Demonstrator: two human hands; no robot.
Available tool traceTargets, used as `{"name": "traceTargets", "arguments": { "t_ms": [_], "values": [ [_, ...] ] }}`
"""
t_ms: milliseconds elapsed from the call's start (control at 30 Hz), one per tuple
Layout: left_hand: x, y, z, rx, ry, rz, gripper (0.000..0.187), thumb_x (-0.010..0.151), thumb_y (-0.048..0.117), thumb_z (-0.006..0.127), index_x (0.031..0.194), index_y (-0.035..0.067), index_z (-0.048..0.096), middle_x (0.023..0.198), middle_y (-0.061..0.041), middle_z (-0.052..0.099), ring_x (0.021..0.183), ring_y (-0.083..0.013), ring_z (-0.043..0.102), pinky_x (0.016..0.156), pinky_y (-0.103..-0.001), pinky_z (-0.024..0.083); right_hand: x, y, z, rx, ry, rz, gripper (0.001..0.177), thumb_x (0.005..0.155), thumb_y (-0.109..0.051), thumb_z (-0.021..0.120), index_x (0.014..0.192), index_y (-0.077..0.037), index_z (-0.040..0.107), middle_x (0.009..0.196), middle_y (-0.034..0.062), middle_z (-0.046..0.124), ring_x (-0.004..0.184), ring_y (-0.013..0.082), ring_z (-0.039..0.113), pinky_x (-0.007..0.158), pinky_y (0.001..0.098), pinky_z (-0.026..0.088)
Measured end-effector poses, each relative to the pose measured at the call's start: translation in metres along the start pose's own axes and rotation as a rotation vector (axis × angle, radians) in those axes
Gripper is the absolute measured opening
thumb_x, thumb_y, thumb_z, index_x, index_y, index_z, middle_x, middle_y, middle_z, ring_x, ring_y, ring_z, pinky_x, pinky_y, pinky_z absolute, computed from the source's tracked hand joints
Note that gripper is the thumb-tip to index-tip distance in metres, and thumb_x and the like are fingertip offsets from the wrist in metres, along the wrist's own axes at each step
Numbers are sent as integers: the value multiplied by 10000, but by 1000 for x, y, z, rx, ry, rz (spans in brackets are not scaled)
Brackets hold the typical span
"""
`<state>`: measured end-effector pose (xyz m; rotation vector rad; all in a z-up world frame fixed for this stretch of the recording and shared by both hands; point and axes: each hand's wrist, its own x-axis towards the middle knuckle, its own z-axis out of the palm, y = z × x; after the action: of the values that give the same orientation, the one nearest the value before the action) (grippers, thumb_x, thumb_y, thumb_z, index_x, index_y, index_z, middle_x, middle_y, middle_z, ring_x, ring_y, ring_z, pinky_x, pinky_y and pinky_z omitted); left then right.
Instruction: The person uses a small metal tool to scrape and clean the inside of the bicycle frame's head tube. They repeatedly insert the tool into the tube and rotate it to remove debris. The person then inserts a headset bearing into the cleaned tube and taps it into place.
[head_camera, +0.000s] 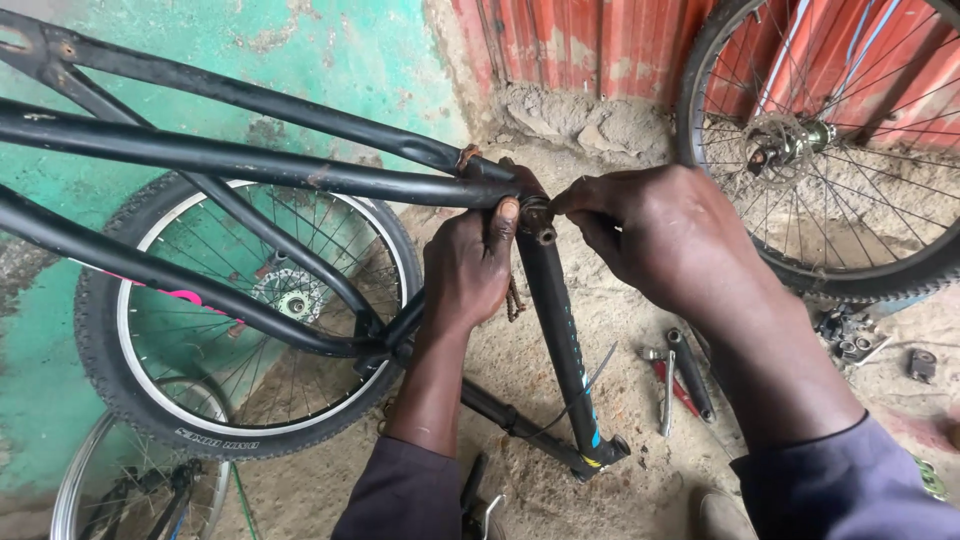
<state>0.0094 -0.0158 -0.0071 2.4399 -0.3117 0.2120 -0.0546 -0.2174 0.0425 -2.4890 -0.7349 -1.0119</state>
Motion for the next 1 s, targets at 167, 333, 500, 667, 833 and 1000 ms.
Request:
{"name": "traceTargets", "arguments": {
  "t_ms": [167, 333, 500, 667, 833, 1000],
  "values": [
    [6, -6, 6, 12, 14, 5, 628, 993, 599, 304, 817, 96, 636, 571, -50, 504, 493, -224, 516, 520, -446, 384, -4, 9, 9, 128, -90, 222, 184, 829, 32, 712, 978, -69, 749, 731, 67, 759, 481, 184, 658, 444, 327, 533],
    [8, -2, 3, 31, 15, 10, 661, 987, 602, 291, 933, 65, 673, 649, -109, 606, 551, -272, 598, 571, -489, 438, -3, 2, 7, 209, -29, 311, 133, 804, 50, 753, 918, -17, 764, 836, 126, 778, 648, 208, 739, 546, 309, 614],
    [9, 0, 3, 58, 12, -56, 595, 1032, 544, 315, 898, 73, 653, 685, -112, 609, 598, -292, 618, 616, -492, 459, -4, -10, 11, 211, 71, 375, 113, 797, 41, 741, 884, -21, 779, 815, 87, 758, 565, 165, 658, 519, 297, 536],
    [8, 1, 1, 63, 51, -108, 669, 974, 628, 291, 973, 98, 700, 716, -111, 666, 612, -298, 642, 617, -484, 470, -6, -9, 21, 226, 93, 456, 109, 803, 43, 749, 853, -49, 778, 812, 74, 761, 556, 146, 649, 516, 282, 543],
    [7, 2, 0, 94, 56, -135, 667, 981, 634, 282, 926, 118, 701, 669, -76, 646, 581, -268, 629, 603, -459, 454, -6, -12, 28, 275, 125, 469, 121, 779, 23, 726, 867, -30, 789, 794, 73, 746, 543, 158, 608, 517, 304, 509],
    [9, -3, 1, 93, 71, -117, 568, 1041, 535, 357, 861, 99, 673, 682, -79, 648, 568, -264, 619, 601, -459, 460, -7, -12, 31, 304, 124, 454, 166, 779, -3, 717, 917, -32, 805, 772, 79, 739, 506, 151, 562, 475, 304, 475]
  ]
}}
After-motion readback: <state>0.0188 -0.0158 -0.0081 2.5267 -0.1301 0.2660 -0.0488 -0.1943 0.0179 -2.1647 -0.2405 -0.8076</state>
